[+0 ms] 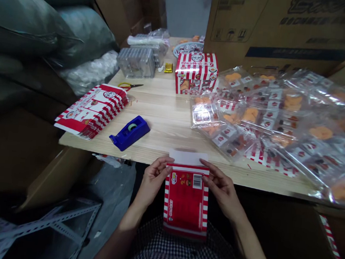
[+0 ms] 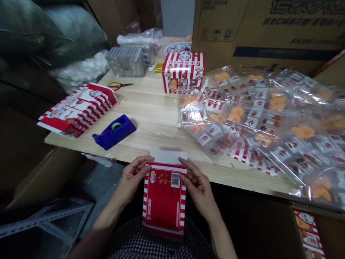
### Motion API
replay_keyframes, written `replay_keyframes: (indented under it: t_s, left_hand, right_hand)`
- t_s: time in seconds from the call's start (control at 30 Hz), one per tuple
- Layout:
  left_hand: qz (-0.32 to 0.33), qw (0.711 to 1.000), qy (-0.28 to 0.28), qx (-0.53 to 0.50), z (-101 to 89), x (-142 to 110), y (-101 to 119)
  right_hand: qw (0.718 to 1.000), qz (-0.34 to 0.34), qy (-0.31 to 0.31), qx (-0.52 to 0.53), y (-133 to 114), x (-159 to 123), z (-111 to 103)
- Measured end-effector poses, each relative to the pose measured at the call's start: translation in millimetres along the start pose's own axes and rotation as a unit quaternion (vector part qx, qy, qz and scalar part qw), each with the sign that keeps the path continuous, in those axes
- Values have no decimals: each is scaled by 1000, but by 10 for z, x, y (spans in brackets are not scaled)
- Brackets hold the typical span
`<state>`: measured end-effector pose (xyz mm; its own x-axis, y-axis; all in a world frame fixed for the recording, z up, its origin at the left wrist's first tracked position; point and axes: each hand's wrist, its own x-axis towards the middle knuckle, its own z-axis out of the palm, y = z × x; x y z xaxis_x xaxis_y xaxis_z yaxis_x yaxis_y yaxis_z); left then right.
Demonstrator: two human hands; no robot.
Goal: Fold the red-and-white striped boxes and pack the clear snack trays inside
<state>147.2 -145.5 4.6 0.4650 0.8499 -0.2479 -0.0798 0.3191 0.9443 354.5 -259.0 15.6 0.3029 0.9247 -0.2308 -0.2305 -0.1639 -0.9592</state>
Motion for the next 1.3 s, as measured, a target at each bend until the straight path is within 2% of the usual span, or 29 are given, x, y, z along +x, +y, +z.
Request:
replay_keyframes:
  t_s: [0.1,0.17,0.3,0.37,0.47,0.6,0.73,0.83,0.93,1.1,1.3]
  left_hand:
    - [-19,1000,-22,0,-34,-6,-10]
    - [-15,999,-27,22,-45,-12,22]
    - [59,989,-28,131,-68,25,96]
    - [95,977,-31,190,-91,72,102]
    - [99,971,-40,215,-123,161,95]
    - [98,977,-17,187,-129,252,191]
    - [56,987,-7,154,-112,221,291]
    - [17,996,2,83,-120,147,211]
    - [-8,1000,0,27,-155,105,88]
    - [-56,997,-47,-5,-178,136,66]
    - [-19,997,-52,-49,-62,151,-2]
  right_hand:
    - [999,15,-31,15,19,67,-32]
    - [1000,-6,-20,-6,13,106,-31]
    - [994,-76,0,-84,13,188,-22]
    - [992,-86,4,-95,39,237,-26]
    - [993,-88,16,-82,72,322,-33]
    - [991,-105,25,-76,-19,442,-25]
    - [993,-94,16,-69,-116,468,11]
    - [999,-37,18,3,-28,399,60]
    - [997,-8,28,76,81,319,90]
    - [998,42,-1,51,53,276,63]
    - [990,58,-20,129,100,223,116]
